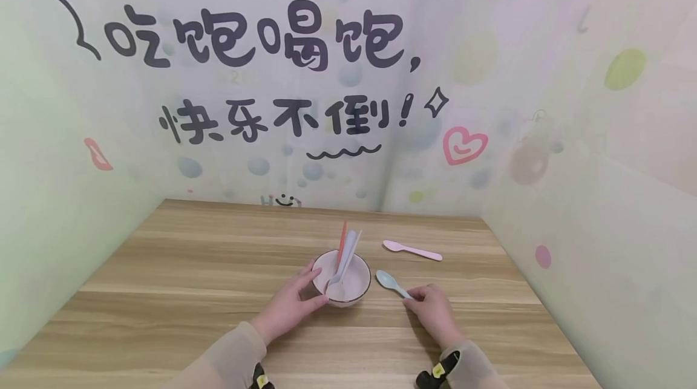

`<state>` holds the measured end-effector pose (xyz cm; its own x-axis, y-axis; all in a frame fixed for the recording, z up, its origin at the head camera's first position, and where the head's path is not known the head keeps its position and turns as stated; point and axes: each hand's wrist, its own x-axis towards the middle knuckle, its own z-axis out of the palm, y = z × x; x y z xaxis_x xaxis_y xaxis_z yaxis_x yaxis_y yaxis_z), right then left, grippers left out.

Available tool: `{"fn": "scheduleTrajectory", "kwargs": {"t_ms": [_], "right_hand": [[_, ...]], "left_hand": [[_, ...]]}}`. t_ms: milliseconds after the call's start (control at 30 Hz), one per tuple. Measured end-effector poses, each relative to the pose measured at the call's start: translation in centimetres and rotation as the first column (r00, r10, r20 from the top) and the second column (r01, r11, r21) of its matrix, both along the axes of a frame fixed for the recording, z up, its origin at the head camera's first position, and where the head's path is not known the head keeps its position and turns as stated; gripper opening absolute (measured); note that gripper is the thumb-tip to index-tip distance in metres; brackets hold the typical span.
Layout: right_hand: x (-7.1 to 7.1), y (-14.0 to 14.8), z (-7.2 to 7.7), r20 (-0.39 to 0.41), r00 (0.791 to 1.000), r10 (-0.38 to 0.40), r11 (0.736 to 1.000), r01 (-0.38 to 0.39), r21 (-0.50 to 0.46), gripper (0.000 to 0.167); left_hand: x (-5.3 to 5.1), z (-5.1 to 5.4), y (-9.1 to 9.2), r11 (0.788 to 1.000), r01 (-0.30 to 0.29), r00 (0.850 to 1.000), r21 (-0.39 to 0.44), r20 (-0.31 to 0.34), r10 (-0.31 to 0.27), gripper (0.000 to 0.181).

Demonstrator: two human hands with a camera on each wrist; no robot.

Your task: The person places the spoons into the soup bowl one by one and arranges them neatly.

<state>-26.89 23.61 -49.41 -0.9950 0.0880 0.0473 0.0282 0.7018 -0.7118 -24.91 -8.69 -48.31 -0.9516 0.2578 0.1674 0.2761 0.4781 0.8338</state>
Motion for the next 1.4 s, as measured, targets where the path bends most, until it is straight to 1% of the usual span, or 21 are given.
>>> {"fn": "scheduleTrajectory", "kwargs": {"t_ms": [233, 600, 900, 1033, 1200, 1400], "right_hand": [[0.0, -0.1, 0.2, 0.009, 1.0, -0.01, 1.0, 0.01, 0.015, 0.013], [0.0, 0.0, 0.2, 0.023, 1.0, -0.012, 1.0, 0.011, 0.028, 0.013], [0.0, 0.5, 0.3, -0.012, 1.0, 0.01, 1.0, -0.01, -0.003, 0.016], [-0.2, 0.8, 0.8, -0.025, 1.0, 0.017, 1.0, -0.018, -0.014, 0.015], [-0.5, 1.3, 1.6, -0.019, 0.999, 0.034, 0.999, -0.034, -0.028, 0.015], [-1.0, 1.7, 3.0, -0.038, 0.996, 0.081, 0.997, -0.081, 0.012, 0.015]], "left_hand": [[0.0, 0.0, 0.0, 1.0, -0.004, 1.0, -0.009, -0.004, 0.004, 0.07], [0.0, 0.0, 0.1, 1.0, -0.001, 1.0, 0.003, 0.004, 0.001, 0.069], [0.1, 0.2, 0.1, 1.0, 0.005, 1.0, 0.005, 0.006, -0.005, 0.068], [0.1, 0.2, 0.1, 1.0, 0.005, 1.0, 0.001, 0.005, -0.005, 0.068], [0.1, 0.2, 0.2, 1.0, 0.003, 1.0, 0.003, 0.003, -0.003, 0.067], [0.1, 0.3, 0.1, 1.0, 0.005, 1.0, 0.013, -0.007, -0.005, 0.068]]}}
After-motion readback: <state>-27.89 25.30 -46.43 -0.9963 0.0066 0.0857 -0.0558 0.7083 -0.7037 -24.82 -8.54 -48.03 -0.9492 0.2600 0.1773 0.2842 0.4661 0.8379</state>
